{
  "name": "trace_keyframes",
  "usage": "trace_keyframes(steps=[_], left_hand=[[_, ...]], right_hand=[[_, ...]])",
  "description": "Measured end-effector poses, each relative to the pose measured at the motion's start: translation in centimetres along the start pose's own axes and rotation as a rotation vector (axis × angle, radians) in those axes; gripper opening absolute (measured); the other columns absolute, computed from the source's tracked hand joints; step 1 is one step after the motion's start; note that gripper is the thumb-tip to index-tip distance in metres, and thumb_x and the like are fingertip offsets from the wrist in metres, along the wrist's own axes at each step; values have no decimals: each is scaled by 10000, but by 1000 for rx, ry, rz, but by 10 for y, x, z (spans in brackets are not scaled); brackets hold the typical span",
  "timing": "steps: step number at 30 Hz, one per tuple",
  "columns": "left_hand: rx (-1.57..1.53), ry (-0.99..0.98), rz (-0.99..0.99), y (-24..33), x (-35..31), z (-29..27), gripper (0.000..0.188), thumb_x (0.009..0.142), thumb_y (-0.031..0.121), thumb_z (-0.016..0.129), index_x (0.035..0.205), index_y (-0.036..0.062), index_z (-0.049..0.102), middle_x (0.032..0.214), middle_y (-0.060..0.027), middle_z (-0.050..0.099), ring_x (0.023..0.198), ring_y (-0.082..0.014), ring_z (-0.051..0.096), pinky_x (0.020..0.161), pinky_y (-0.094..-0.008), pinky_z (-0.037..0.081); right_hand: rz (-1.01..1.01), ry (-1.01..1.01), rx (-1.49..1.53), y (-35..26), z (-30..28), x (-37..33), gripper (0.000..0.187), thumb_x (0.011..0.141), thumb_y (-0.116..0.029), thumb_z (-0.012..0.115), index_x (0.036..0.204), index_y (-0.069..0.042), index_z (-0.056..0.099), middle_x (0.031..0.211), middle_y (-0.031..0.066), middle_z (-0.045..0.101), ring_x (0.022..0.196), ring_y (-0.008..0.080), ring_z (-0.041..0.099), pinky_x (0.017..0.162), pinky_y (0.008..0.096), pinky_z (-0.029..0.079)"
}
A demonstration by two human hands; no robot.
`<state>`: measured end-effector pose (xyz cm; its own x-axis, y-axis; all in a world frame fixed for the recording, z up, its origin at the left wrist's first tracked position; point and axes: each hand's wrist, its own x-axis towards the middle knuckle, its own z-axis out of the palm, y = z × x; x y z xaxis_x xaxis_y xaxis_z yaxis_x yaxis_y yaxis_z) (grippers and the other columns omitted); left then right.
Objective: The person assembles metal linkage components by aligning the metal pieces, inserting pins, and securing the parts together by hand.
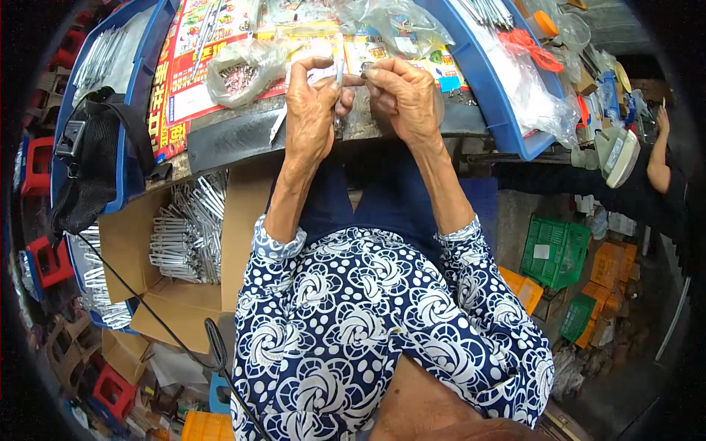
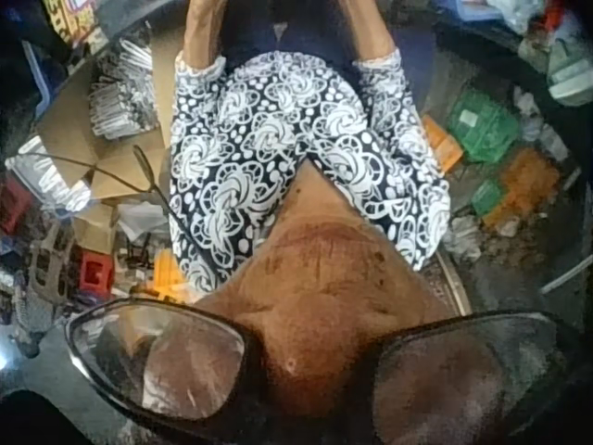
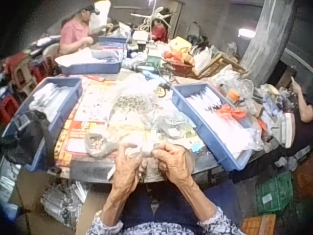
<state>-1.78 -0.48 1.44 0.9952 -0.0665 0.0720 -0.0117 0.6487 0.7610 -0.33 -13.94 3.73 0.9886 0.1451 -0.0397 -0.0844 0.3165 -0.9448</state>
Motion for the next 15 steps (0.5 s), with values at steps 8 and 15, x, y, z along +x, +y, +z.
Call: trace_keyframes(steps=[8, 15], left_hand=[[-81, -49, -60, 0, 5, -9, 301, 811, 6, 489, 1079, -79, 379, 804, -155, 579, 617, -136, 531, 534, -211, 438], [-137, -42, -160, 1, 2, -11, 330, 758, -20, 554, 1058, -104, 442, 814, -151, 592, 644, -173, 583, 571, -244, 502]], right_hand=[[-20, -30, -51, -2, 3, 5, 75, 758, -50, 570, 770, 23, 559, 586, 21, 502, 401, 8, 320, 369, 135, 234], [-37, -40, -89, -5, 7, 5, 75, 760, -58, 568, 769, 16, 566, 586, 7, 505, 397, -7, 307, 363, 127, 215]])
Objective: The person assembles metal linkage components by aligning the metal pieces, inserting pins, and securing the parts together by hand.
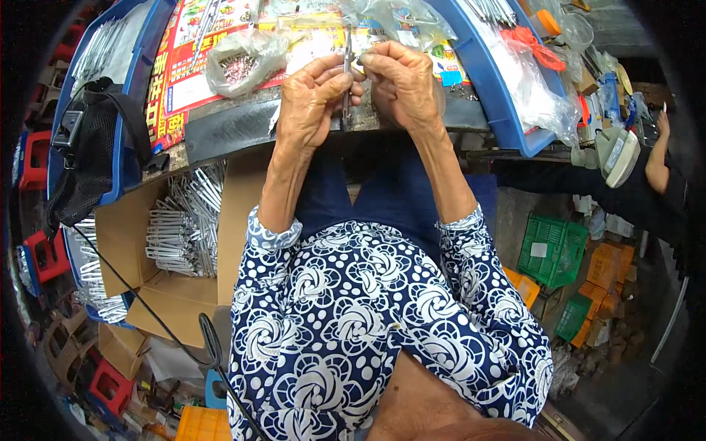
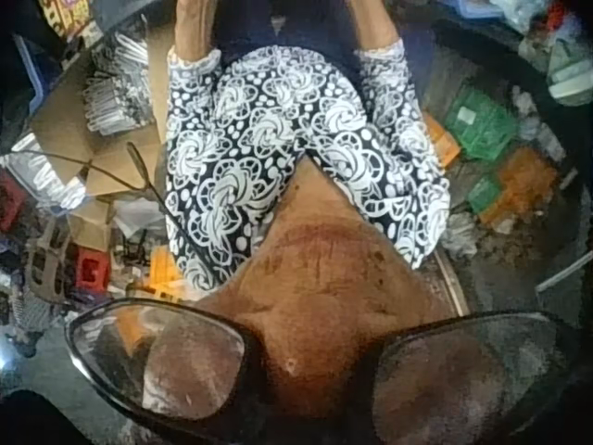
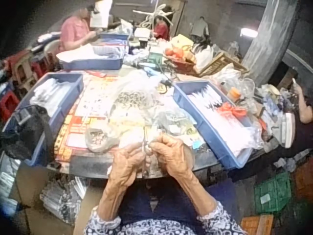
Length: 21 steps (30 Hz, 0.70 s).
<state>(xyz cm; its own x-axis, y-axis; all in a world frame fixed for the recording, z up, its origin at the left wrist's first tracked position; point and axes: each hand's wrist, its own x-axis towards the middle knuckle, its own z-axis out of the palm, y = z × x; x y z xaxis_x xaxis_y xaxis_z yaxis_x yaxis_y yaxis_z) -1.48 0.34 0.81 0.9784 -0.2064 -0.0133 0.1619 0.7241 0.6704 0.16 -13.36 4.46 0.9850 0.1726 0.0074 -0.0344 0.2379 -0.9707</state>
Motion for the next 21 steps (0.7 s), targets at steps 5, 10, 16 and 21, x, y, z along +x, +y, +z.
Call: trace_keyframes(steps=[5, 10, 16, 21], left_hand=[[36, -48, -68, 2, 2, -6, 336, 779, 5, 545, 1097, -53, 453, 875, -127, 597, 709, -175, 592, 634, -264, 505], [35, -23, -63, -1, 3, -5, 330, 757, -1, 564, 1068, -57, 468, 825, -128, 602, 666, -174, 596, 558, -222, 469], [-18, -8, -46, -1, 2, -4, 310, 740, -9, 576, 1031, -63, 484, 779, -135, 607, 617, -175, 600, 485, -183, 436], [-16, -46, -53, -2, 2, -5, 299, 741, -11, 572, 1023, -65, 485, 785, -140, 605, 620, -183, 599, 510, -208, 468]], right_hand=[[3, -14, -22, -2, 1, 0, 78, 753, -64, 576, 771, 11, 569, 589, 7, 509, 395, -12, 307, 359, 125, 200], [-13, -27, -64, 3, -3, 3, 77, 760, -66, 569, 777, 9, 570, 585, 9, 510, 396, -9, 313, 358, 127, 204], [3, -64, -19, 5, -5, 3, 81, 766, -65, 564, 791, 13, 562, 574, 7, 496, 395, 1, 319, 358, 131, 229], [14, -67, -8, 2, -6, 1, 81, 771, -64, 560, 798, 13, 560, 578, 9, 495, 392, 2, 316, 357, 128, 233]])
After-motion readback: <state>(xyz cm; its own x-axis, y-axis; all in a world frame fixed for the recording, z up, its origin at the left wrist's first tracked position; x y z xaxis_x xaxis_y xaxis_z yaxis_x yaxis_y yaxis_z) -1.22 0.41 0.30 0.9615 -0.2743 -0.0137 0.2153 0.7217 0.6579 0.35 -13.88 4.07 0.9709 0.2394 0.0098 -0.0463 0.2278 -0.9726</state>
